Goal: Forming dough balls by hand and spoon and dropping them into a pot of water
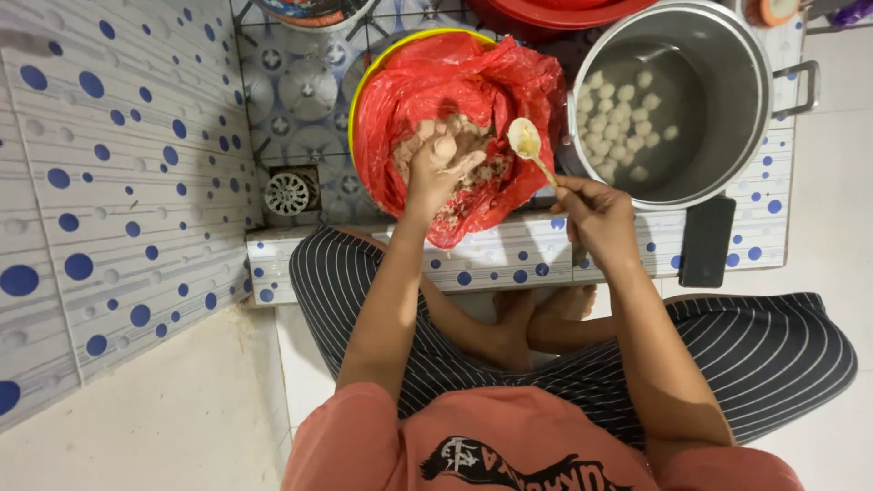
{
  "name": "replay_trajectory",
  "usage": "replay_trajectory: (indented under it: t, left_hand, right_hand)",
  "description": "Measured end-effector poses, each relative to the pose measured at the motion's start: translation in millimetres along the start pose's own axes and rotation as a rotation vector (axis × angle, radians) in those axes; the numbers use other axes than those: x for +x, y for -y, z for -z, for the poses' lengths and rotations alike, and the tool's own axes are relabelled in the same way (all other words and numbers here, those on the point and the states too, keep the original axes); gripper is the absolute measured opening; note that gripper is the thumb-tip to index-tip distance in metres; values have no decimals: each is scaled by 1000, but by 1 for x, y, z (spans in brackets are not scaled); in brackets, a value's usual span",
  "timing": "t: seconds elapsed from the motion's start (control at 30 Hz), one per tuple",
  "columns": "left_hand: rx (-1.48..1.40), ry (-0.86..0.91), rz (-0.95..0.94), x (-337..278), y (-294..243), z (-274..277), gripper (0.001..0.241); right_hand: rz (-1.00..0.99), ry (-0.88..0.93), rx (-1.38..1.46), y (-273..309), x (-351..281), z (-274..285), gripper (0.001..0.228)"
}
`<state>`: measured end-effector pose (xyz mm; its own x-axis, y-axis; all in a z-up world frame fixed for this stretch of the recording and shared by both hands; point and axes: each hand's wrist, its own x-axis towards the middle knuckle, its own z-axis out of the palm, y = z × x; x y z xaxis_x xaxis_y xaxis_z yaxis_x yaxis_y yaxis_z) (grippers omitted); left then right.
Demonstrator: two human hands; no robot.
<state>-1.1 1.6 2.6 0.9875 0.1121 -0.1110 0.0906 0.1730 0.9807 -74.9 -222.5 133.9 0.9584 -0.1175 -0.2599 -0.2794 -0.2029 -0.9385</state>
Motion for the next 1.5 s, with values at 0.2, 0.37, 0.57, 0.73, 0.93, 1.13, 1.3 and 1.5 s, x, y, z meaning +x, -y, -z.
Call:
replay_trajectory:
  t: [0.2, 0.37, 0.57, 0.73, 0.93, 1.13, 1.3, 1.5]
  left_hand:
    - [-102, 5, -2, -9, 69, 32, 20]
    - [-378, 13, 182, -6, 32, 0, 24]
    - [18, 15, 7, -11, 9, 2, 24]
    - [9, 56, -35, -24, -57, -6, 22]
    - [-208, 138, 37, -9, 1, 5, 26]
    - [-252, 78, 156, -19, -19, -8, 33]
    - [-28, 45, 11, -13, 24, -3, 30]
    - [-194, 50, 133, -37, -86, -11, 20]
  right_hand:
    - [-9, 18, 2, -1, -6, 2, 22]
    - [37, 25, 15, -20, 1, 4, 22]
    - [50, 20, -9, -23, 4, 3, 22]
    - [58, 3, -39, -24, 8, 2, 21]
    - [51, 5, -5, -26, 8, 3, 22]
    - [71, 20, -25, -28, 9, 3, 22]
    - [75, 24, -32, -25, 8, 2, 20]
    - [64, 13, -19, -22, 7, 3, 20]
